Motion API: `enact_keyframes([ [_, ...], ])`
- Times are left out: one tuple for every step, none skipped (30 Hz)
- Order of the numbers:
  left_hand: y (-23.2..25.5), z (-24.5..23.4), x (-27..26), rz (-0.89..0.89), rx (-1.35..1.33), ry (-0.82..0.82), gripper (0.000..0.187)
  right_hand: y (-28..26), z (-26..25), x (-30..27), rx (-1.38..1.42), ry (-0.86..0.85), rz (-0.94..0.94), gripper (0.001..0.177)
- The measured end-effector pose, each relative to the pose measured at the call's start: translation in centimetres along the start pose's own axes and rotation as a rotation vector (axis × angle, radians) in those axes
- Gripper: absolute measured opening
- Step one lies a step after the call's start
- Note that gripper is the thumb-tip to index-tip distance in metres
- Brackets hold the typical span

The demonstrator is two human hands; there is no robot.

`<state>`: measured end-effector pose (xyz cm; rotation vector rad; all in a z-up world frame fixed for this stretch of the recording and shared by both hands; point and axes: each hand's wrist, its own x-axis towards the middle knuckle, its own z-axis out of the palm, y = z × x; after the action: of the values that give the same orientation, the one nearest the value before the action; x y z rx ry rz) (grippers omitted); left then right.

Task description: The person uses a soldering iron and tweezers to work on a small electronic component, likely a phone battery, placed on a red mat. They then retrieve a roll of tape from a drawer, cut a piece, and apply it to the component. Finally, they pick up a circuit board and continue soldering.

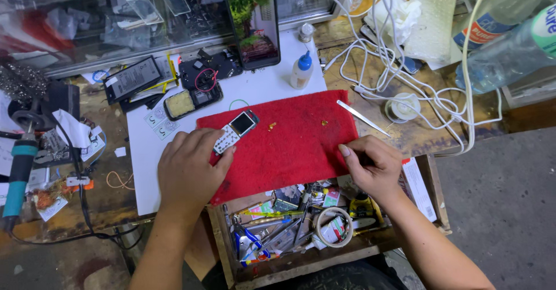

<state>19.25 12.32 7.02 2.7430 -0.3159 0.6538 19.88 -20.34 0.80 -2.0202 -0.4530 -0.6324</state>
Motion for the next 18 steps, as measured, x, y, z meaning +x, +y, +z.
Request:
enact_keyframes([
  [0.2, -0.1, -0.1, 0.01, 0.008, 0.025, 0.03, 0.0, 0.0, 0.0, 0.005, -0.003, -0.003, 0.009],
  [0.4, -0.2, -0.1, 0.02, 0.018, 0.052, 0.028, 0.0, 0.0, 0.1, 0.004, -0.001, -0.01, 0.008],
  [0.8, -0.3, -0.3, 0.006, 0.008, 0.08, 0.028, 0.0, 0.0, 0.2, 0.003, 0.0, -0.017, 0.008],
  [1.3, -0.5, -0.7, -0.004, -0.005, 0.103, 0.028, 0.0, 0.0, 0.1, -0.002, 0.003, -0.017, 0.008],
  [1.9, -0.7, -1.2, -0.014, -0.019, 0.126, 0.027, 0.0, -0.1, 0.0, 0.004, -0.001, -0.01, 0.008],
  [2.6, -0.8, -1.7, -0.015, -0.042, 0.152, 0.029, 0.1, -0.1, 0.0, 0.012, -0.008, -0.006, 0.008],
  [3.3, -0.9, -2.3, -0.016, -0.065, 0.178, 0.031, 0.2, -0.1, -0.1, 0.019, -0.016, -0.003, 0.007],
  [4.0, -1.0, -2.9, -0.02, -0.089, 0.207, 0.033, 0.3, -0.2, -0.2, 0.027, -0.018, 0.02, 0.006],
  [4.8, -0.9, -3.5, -0.012, -0.114, 0.221, 0.035, 0.3, -0.2, -0.2, 0.034, -0.02, 0.042, 0.006],
  [5.6, -0.9, -4.1, -0.008, -0.135, 0.239, 0.037, 0.3, -0.2, -0.1, 0.045, -0.025, 0.06, 0.005],
  [6.5, -0.9, -4.7, -0.004, -0.156, 0.258, 0.039, 0.1, -0.3, -0.2, 0.077, -0.041, 0.064, 0.005],
  [7.2, -1.0, -5.1, -0.007, -0.197, 0.273, 0.039, -0.2, -0.6, 0.0, 0.105, -0.051, 0.062, 0.009],
  [8.0, -1.1, -5.5, -0.01, -0.238, 0.287, 0.038, -0.5, -0.7, 0.4, 0.133, -0.062, 0.06, 0.014],
  [8.8, -1.3, -6.0, -0.02, -0.283, 0.289, 0.038, -1.1, -1.1, 0.4, 0.175, -0.118, 0.046, 0.026],
  [9.3, -1.4, -6.2, -0.012, -0.295, 0.293, 0.039, -1.8, -1.5, 0.5, 0.217, -0.175, 0.032, 0.037],
  [9.8, -1.5, -6.7, -0.011, -0.306, 0.288, 0.04, -2.6, -1.8, 0.3, 0.261, -0.237, 0.026, 0.049],
  [10.2, -1.7, -7.1, -0.009, -0.317, 0.284, 0.041, -3.2, -2.0, 0.4, 0.302, -0.313, 0.015, 0.057],
  [10.6, -1.8, -7.5, 0.0, -0.343, 0.276, 0.042, -3.7, -2.2, 0.5, 0.341, -0.381, 0.006, 0.066],
])
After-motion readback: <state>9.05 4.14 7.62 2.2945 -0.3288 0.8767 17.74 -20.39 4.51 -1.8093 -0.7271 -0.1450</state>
